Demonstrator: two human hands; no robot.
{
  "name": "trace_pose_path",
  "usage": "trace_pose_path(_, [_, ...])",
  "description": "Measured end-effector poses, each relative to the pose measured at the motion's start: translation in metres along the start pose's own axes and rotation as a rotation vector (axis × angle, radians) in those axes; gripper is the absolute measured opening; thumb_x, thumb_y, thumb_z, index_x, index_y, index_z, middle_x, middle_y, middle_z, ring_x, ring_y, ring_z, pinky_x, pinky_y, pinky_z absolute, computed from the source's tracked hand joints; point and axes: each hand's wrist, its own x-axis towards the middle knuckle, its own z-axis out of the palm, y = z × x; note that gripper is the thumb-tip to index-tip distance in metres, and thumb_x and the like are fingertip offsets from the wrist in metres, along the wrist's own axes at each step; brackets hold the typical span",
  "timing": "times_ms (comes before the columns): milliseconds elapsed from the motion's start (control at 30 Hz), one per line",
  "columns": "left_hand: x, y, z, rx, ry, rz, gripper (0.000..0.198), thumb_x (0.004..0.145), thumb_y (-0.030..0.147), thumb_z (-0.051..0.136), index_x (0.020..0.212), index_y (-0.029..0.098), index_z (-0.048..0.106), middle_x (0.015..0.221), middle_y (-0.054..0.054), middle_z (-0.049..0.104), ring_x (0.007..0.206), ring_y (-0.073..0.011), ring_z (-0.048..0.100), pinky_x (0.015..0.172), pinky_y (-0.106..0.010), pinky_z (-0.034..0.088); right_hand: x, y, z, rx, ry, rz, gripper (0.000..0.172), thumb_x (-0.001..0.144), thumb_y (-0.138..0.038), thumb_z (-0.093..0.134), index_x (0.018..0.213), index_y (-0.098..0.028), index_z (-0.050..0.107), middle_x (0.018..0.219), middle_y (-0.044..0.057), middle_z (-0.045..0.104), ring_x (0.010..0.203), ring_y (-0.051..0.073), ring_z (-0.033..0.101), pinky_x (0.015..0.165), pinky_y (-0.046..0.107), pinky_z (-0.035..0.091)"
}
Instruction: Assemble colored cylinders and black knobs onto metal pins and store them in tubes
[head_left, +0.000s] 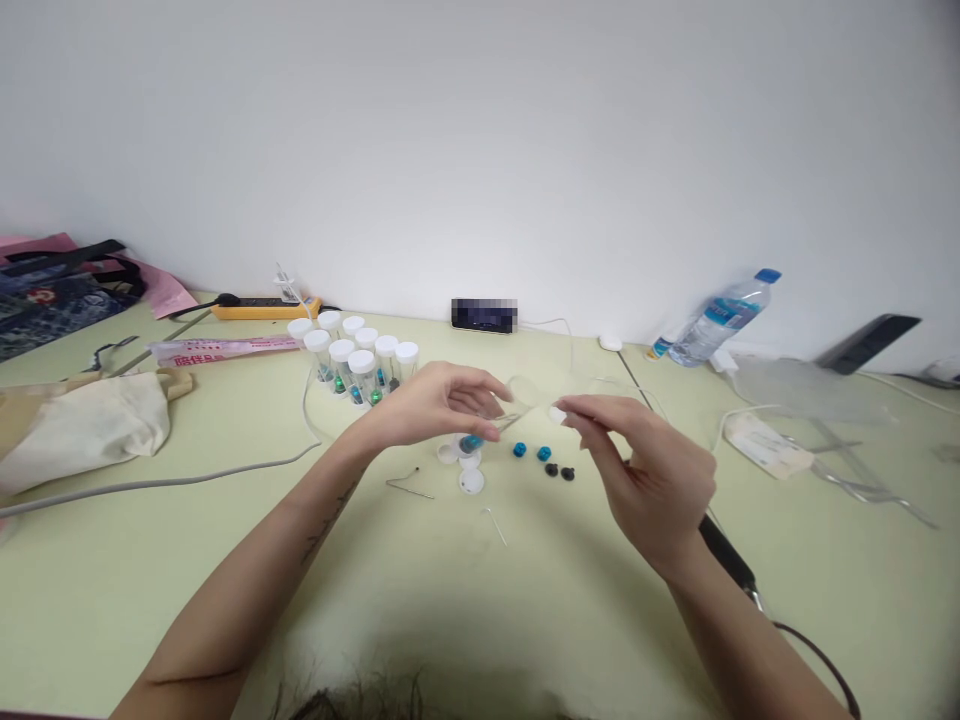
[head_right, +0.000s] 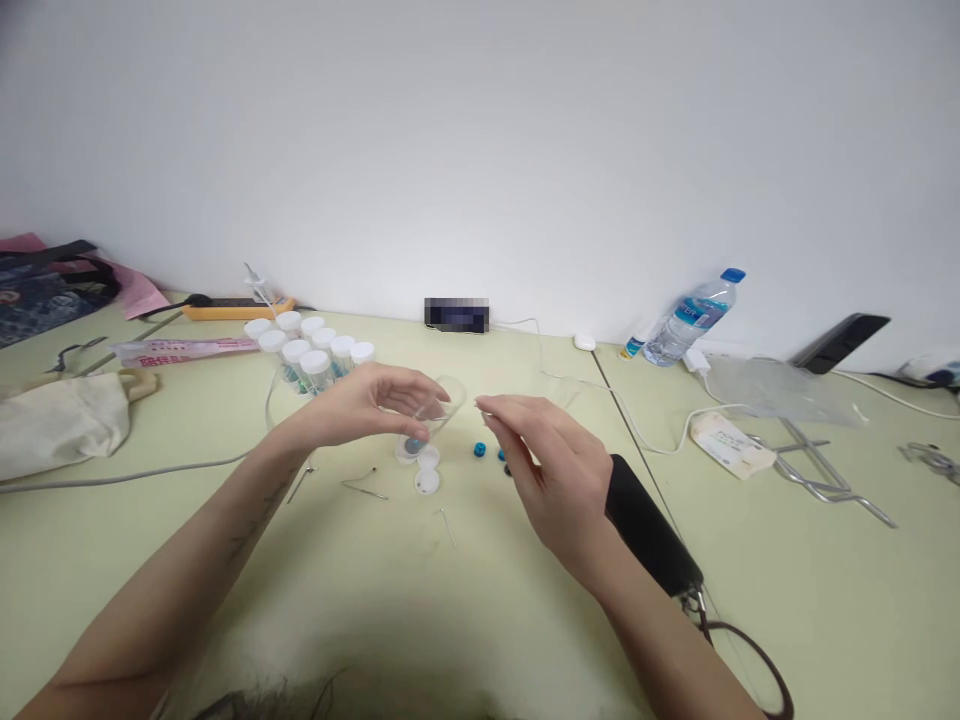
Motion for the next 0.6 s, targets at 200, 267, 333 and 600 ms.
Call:
trace_pose_path(200, [-0.002,-0.001,-0.019,-0.105,0.259,-0.022,0.033,0.071,0.036,0.072,0.098,0.021,0.063,0.094,-0.007,0.071,0.086,-0.0231,0.067,0.078,-0.037,0.053,0.003,0.009,0.01,0.018,-0.199,0.171,0.016,0.091,-0.016,0.051,0.098,-0.022,0.064,0.093,0.004,0.069,0.08,0.017,0.065,0.069,0.029,0.051])
trace_pose_path(267, [-0.001,-0.004,-0.023,-0.121,0.306,-0.035,0.032,0.071,0.038,0.072,0.096,0.02,0.062,0.094,-0.007,0.071,0.086,-0.0229,0.067,0.079,-0.038,0.052,-0.004,0.016,0.024,0.023,-0.404,0.218,0.018,0.093,-0.018,0.047,0.098,-0.02,0.063,0.096,0.005,0.067,0.079,0.016,0.064,0.068,0.028,0.05])
trace_pose_path(333, [0.0,-0.007,-0.026,-0.109,0.325,-0.037,0.031,0.07,0.037,0.073,0.093,0.02,0.062,0.094,-0.007,0.07,0.087,-0.0229,0.067,0.078,-0.037,0.052,-0.014,0.022,0.043,0.025,-0.605,0.242,0.018,0.094,-0.019,0.046,0.097,-0.02,0.064,0.097,0.005,0.065,0.078,0.015,0.063,0.068,0.027,0.048])
trace_pose_path(600, [0.0,-0.01,-0.03,-0.064,0.381,-0.033,0.031,0.065,0.033,0.077,0.09,0.02,0.063,0.091,-0.007,0.071,0.086,-0.0234,0.067,0.071,-0.034,0.052,-0.043,0.012,0.127,-0.164,-0.829,0.171,0.033,0.08,-0.039,0.067,0.099,-0.013,0.061,0.099,0.013,0.059,0.094,0.027,0.053,0.077,0.037,0.045])
